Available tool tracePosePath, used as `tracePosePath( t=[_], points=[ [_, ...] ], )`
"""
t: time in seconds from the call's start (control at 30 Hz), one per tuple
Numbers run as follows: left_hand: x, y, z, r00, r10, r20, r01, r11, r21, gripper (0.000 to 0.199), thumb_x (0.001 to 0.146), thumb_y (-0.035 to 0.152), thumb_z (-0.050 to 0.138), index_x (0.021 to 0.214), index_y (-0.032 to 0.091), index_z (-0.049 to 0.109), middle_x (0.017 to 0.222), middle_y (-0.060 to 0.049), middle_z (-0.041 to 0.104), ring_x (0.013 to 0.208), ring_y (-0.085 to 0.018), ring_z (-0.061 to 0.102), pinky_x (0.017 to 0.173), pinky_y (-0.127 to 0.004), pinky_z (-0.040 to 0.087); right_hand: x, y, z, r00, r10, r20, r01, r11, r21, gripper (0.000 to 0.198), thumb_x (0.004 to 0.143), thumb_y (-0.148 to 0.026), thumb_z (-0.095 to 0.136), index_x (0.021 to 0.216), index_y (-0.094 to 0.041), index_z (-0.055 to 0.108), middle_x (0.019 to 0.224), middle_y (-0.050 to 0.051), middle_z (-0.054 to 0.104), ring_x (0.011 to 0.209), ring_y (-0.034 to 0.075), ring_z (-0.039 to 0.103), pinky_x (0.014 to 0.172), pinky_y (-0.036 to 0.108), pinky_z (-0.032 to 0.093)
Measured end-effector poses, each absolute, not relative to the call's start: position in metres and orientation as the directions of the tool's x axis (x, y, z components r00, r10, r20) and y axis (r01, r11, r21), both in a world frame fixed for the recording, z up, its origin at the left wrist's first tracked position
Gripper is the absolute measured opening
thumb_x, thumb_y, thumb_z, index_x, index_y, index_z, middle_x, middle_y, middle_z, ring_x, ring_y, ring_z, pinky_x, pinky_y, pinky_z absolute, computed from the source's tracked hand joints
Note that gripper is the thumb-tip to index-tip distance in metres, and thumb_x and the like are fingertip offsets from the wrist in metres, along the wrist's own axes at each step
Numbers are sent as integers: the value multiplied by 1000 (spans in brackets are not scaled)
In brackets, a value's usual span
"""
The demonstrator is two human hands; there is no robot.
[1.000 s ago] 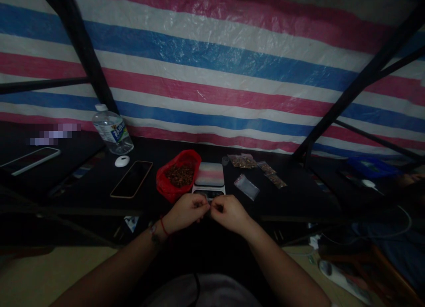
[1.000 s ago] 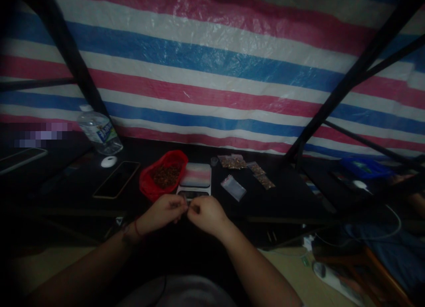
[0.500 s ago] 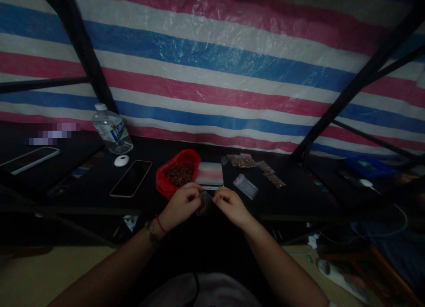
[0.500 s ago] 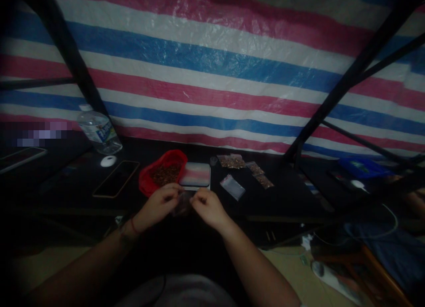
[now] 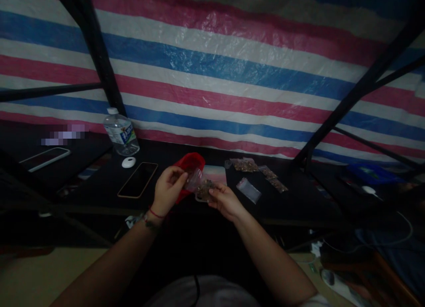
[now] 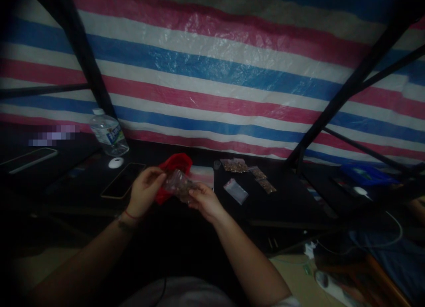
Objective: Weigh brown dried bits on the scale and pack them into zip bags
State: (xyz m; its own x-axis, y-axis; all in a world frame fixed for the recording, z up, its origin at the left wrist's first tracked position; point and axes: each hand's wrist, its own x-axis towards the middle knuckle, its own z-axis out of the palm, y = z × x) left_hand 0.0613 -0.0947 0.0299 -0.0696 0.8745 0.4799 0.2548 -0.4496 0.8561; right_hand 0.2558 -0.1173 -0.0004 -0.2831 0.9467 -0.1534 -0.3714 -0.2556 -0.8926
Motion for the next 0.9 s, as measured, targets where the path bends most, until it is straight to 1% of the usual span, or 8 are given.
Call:
tracePosePath(
  t=[0.07,0.17,0.37,0.5,0.57,0.63,0.77,0.9],
  points=[
    [56,-93,29,-65,831,553,412,-483,773,19,81,36,55,80,18,62,84,-4,63,82,-17,58,78,-28,46,252,-111,0,-243,959,-149,-380,-236,-895,43,65,-35,77,98,-17,58,87,5,69,71,14,67,53,18,49],
    [51,-87,24,54,864,501,525,-451,722,25,78,40,59,87,19,67,87,-5,67,83,-19,59,78,-29,46,247,-101,-1,-218,966,-139,-375,-214,-902,43,62,-35,79,96,-18,59,86,2,68,70,13,66,54,18,50],
    [43,-66,9,76,950,303,413,-306,858,35,83,47,47,81,16,63,77,-4,67,72,-18,62,69,-29,49,238,-75,-2,-183,977,-107,-327,-163,-931,40,58,-32,80,91,-19,61,86,0,67,72,13,65,60,22,53],
    [32,-59,8,94,936,340,481,-341,808,37,86,46,41,95,16,60,93,-7,67,86,-21,63,79,-32,49,234,-45,-1,-169,986,-12,-246,-54,-968,36,61,-31,75,93,-20,61,87,1,67,73,14,65,63,25,53],
    [26,-58,8,93,921,377,618,-351,704,39,87,43,42,110,15,57,106,-10,65,98,-23,60,88,-36,46,233,-28,0,-142,988,59,-126,41,-991,33,64,-30,71,94,-21,59,81,0,67,71,14,64,65,27,53],
    [21,-58,6,105,925,367,752,-315,579,41,86,42,44,115,15,56,115,-12,62,111,-27,54,97,-40,40,233,-13,2,-128,977,169,88,181,-980,25,67,-26,68,90,-20,60,76,-1,66,71,15,64,68,29,52],
    [15,-59,1,179,967,181,889,-238,391,34,79,50,52,97,25,68,136,-6,50,133,-37,29,104,-57,25,230,9,10,-215,918,332,505,396,-767,8,72,-19,63,79,-19,66,82,1,68,78,16,63,77,30,48],
    [12,-59,-7,145,987,67,919,-159,361,59,68,62,60,116,27,61,152,-9,24,137,-44,13,101,-64,22,223,16,22,-226,889,398,598,450,-664,14,79,-20,59,88,-20,70,90,2,71,85,16,64,81,28,46]
  ],
)
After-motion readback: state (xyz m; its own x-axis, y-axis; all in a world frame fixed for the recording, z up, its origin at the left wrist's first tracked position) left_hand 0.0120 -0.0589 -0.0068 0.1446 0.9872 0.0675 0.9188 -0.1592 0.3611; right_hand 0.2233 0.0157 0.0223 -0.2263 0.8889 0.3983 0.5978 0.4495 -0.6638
